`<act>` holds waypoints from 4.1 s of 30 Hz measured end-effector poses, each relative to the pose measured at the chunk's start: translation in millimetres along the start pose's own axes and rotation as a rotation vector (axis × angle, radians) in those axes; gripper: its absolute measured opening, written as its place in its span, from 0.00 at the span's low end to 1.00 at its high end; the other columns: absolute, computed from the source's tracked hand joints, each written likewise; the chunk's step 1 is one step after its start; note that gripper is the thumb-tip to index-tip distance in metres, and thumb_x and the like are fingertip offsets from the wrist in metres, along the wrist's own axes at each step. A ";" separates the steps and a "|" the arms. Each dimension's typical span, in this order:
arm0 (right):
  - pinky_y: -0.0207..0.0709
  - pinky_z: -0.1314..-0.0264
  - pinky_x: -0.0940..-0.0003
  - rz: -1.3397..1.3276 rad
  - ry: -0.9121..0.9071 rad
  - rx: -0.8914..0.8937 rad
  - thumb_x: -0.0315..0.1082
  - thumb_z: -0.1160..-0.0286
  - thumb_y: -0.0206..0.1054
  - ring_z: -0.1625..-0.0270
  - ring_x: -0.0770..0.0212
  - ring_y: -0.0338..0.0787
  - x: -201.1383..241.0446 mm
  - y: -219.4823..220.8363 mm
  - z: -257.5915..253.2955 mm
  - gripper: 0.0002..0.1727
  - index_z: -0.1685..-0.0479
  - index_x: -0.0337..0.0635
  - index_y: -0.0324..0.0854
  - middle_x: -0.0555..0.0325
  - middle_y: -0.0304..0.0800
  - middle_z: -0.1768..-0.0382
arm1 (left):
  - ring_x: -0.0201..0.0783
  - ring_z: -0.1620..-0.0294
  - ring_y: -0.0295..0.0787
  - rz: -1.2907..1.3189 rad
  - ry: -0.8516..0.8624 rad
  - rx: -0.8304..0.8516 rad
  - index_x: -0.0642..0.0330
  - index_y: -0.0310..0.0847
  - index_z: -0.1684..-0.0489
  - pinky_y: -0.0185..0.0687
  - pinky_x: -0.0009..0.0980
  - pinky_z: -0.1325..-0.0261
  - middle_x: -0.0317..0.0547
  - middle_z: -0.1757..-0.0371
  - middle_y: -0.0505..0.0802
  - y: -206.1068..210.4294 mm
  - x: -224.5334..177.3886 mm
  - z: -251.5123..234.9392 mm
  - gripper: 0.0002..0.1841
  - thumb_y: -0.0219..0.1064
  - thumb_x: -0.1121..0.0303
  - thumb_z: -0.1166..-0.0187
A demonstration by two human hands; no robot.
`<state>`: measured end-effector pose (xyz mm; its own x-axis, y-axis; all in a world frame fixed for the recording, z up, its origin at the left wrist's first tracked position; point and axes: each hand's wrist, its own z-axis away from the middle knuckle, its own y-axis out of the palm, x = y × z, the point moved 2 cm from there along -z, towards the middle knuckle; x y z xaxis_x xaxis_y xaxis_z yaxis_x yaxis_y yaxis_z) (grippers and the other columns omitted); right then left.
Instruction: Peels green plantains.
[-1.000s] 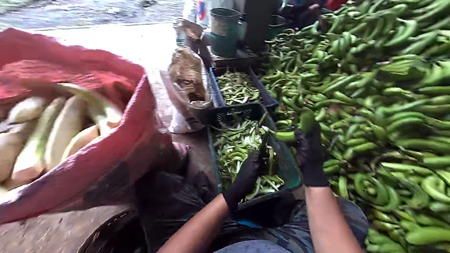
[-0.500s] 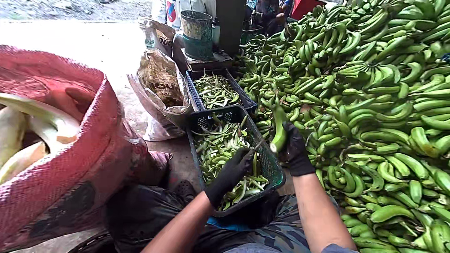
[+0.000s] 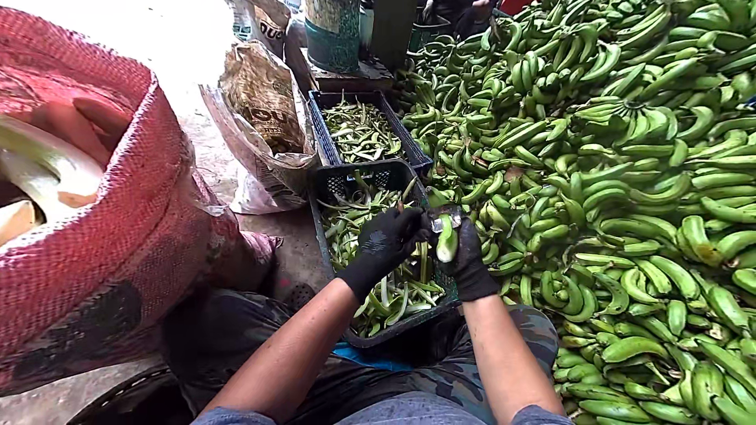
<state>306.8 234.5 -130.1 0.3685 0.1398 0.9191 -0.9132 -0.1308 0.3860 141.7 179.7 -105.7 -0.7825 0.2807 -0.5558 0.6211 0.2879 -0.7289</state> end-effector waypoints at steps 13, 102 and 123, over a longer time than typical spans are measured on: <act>0.85 0.74 0.65 0.025 -0.100 -0.099 0.53 0.09 0.39 0.75 0.66 0.86 0.9 -45.3 -6.5 0.23 0.48 0.51 0.77 0.62 0.86 0.73 | 0.38 0.58 0.90 0.402 -0.040 0.235 0.53 0.83 0.36 0.88 0.45 0.50 0.45 0.54 0.92 -18.0 -13.7 -1.5 0.17 0.61 0.55 0.12; 0.80 0.34 0.54 0.442 -0.448 -0.187 0.49 0.08 0.44 0.36 0.60 0.83 47.1 30.2 -38.5 0.26 0.19 0.48 0.66 0.51 0.81 0.32 | 0.31 0.65 0.85 0.763 -0.289 0.048 0.51 0.77 0.27 0.83 0.32 0.62 0.36 0.60 0.90 24.9 33.6 46.6 0.35 0.51 0.32 0.18; 0.80 0.34 0.62 0.284 -0.279 -0.262 0.36 0.09 0.44 0.38 0.59 0.83 -38.7 14.1 -48.0 0.24 0.21 0.32 0.65 0.40 0.80 0.35 | 0.25 0.62 0.86 0.661 -0.205 -0.057 0.50 0.81 0.33 0.83 0.29 0.59 0.34 0.58 0.90 15.1 41.3 44.1 0.28 0.55 0.38 0.15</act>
<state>271.4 274.3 -164.0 0.0980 -0.1397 0.9853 -0.9845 0.1312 0.1165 116.8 155.3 -157.3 -0.2282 0.2365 -0.9445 0.9673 0.1651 -0.1924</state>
